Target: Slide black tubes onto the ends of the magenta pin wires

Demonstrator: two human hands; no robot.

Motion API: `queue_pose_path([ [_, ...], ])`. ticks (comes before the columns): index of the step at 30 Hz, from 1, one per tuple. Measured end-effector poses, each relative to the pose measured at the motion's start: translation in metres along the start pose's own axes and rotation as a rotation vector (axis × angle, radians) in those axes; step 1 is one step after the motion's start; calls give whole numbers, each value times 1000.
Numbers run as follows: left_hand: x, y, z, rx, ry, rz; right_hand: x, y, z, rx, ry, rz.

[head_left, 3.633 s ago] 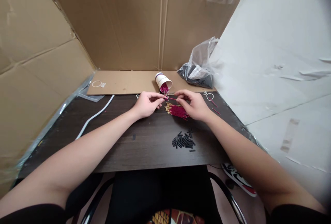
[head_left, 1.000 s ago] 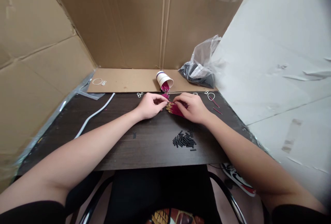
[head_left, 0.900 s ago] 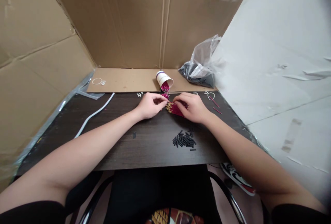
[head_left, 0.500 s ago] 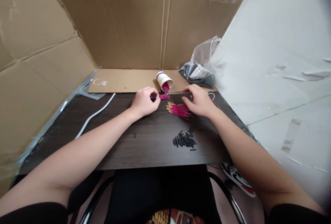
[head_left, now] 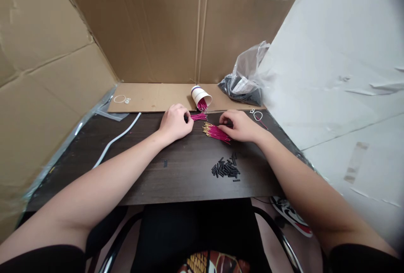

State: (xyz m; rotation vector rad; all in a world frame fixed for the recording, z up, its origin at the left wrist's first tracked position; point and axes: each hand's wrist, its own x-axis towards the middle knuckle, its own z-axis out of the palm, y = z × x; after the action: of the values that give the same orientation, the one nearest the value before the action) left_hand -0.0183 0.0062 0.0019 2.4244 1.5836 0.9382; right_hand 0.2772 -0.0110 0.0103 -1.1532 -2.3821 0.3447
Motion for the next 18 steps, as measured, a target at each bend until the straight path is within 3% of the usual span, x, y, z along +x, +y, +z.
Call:
queue_pose_path([
  [5, 0, 1, 1, 5, 8, 19, 1, -5, 8, 10, -12, -25],
  [10, -8, 10, 3, -158, 81, 208, 2, -7, 10, 32, 2, -57],
  [12, -14, 19, 3, -307, -10, 316, 2, -7, 10, 29, 5, -66],
  [16, -28, 39, 0, -500, -387, 484, 2, -9, 10, 43, 17, -63],
  [18, -32, 46, -3, -510, -519, 516, 2, -10, 11, 46, 22, -59],
])
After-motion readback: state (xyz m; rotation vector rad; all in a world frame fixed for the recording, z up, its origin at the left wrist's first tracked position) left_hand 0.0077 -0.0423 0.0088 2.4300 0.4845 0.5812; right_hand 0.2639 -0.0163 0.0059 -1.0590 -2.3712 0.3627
